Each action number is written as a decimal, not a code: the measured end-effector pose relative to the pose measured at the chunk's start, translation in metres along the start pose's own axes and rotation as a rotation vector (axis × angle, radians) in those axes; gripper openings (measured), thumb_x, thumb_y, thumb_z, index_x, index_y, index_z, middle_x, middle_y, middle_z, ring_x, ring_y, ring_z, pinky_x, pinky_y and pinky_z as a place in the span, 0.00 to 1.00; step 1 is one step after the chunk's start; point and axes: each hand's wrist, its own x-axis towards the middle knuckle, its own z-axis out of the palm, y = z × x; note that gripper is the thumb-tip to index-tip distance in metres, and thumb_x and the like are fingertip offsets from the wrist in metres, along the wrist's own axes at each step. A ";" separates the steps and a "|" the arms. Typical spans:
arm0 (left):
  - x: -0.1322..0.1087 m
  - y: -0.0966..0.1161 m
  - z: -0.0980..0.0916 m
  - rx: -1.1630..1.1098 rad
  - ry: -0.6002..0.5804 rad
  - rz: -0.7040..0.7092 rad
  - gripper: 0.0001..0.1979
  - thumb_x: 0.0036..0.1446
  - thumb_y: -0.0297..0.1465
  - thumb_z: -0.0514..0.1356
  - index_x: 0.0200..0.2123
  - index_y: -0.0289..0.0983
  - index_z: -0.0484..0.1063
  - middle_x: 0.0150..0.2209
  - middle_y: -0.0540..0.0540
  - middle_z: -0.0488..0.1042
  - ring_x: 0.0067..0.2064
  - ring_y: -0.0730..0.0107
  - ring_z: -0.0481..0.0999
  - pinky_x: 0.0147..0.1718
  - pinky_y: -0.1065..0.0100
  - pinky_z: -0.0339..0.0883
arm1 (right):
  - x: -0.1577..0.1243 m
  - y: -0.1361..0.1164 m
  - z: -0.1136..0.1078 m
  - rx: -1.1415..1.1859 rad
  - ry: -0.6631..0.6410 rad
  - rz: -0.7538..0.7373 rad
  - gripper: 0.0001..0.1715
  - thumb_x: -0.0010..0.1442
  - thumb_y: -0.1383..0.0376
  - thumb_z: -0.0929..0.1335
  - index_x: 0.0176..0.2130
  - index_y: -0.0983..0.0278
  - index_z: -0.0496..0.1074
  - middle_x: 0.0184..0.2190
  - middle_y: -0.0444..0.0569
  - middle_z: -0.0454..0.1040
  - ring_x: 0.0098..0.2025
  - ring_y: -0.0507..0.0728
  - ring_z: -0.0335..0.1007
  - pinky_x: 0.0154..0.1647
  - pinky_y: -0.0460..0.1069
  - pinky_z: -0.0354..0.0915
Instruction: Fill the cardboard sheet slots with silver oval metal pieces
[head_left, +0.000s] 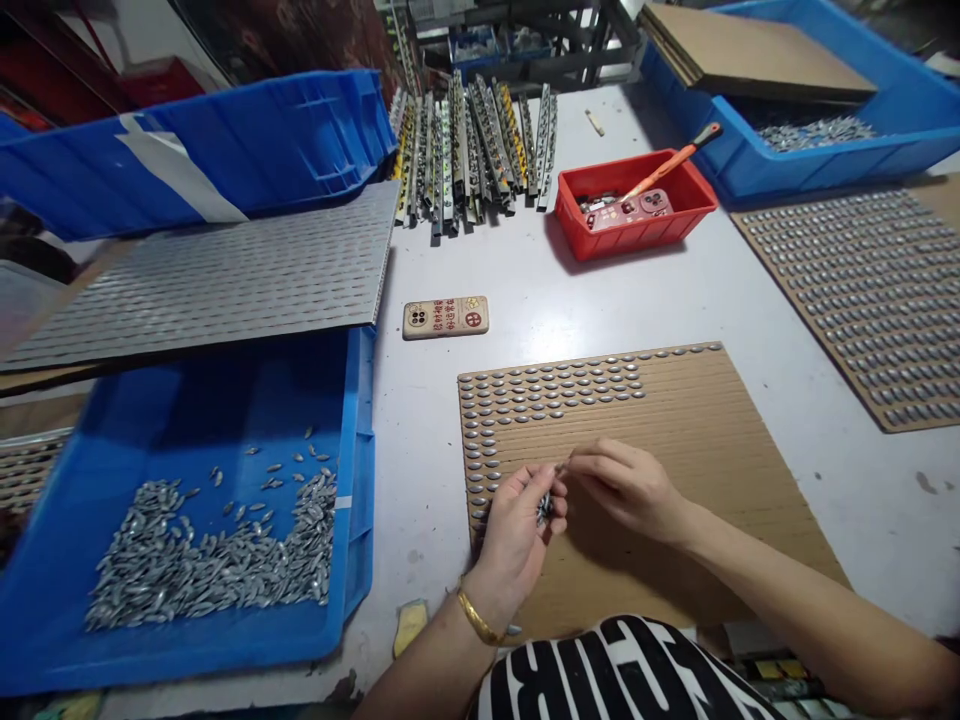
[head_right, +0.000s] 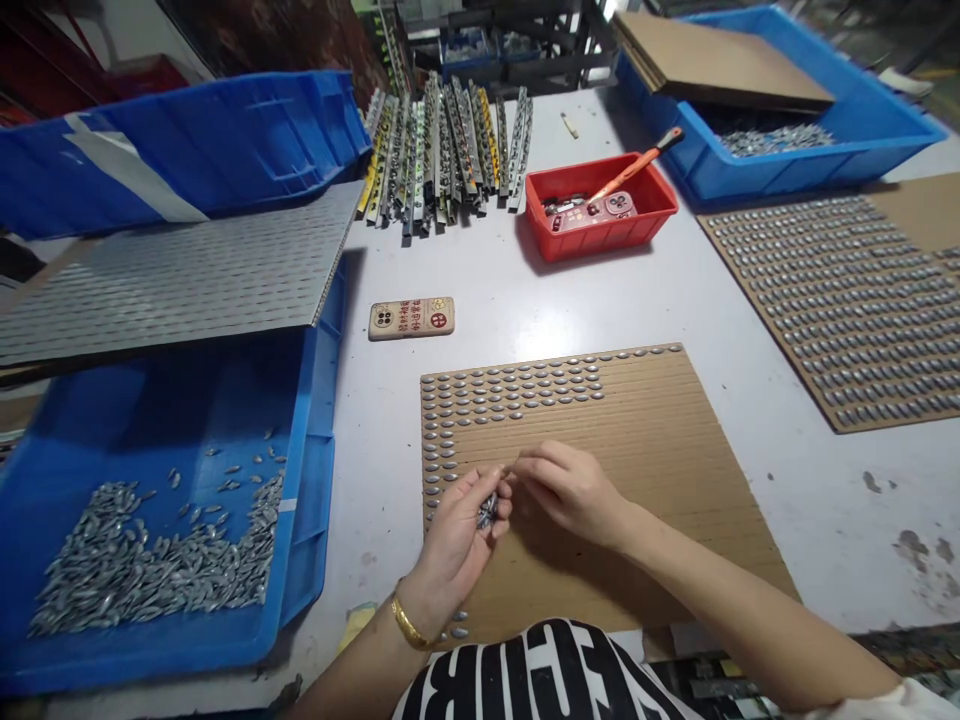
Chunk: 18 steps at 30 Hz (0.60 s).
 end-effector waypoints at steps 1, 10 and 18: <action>0.001 0.002 0.001 -0.033 0.009 0.014 0.08 0.54 0.31 0.63 0.35 0.33 0.70 0.32 0.46 0.73 0.30 0.76 0.73 0.25 0.77 0.65 | 0.001 0.008 -0.002 -0.020 0.029 0.025 0.11 0.63 0.72 0.63 0.44 0.61 0.70 0.37 0.51 0.74 0.38 0.54 0.71 0.38 0.49 0.68; 0.000 -0.003 -0.001 -0.084 -0.018 -0.065 0.10 0.55 0.26 0.61 0.42 0.31 0.72 0.43 0.37 0.76 0.45 0.62 0.77 0.49 0.63 0.69 | 0.013 0.061 -0.001 -0.493 -0.017 0.030 0.13 0.64 0.71 0.61 0.41 0.63 0.74 0.37 0.51 0.75 0.38 0.53 0.70 0.37 0.46 0.65; 0.004 0.001 0.006 0.016 0.054 -0.033 0.11 0.51 0.33 0.66 0.34 0.34 0.70 0.31 0.46 0.74 0.29 0.76 0.73 0.29 0.75 0.69 | 0.017 0.055 -0.002 -0.601 -0.097 0.034 0.12 0.63 0.72 0.62 0.39 0.63 0.74 0.37 0.52 0.75 0.40 0.54 0.69 0.36 0.45 0.63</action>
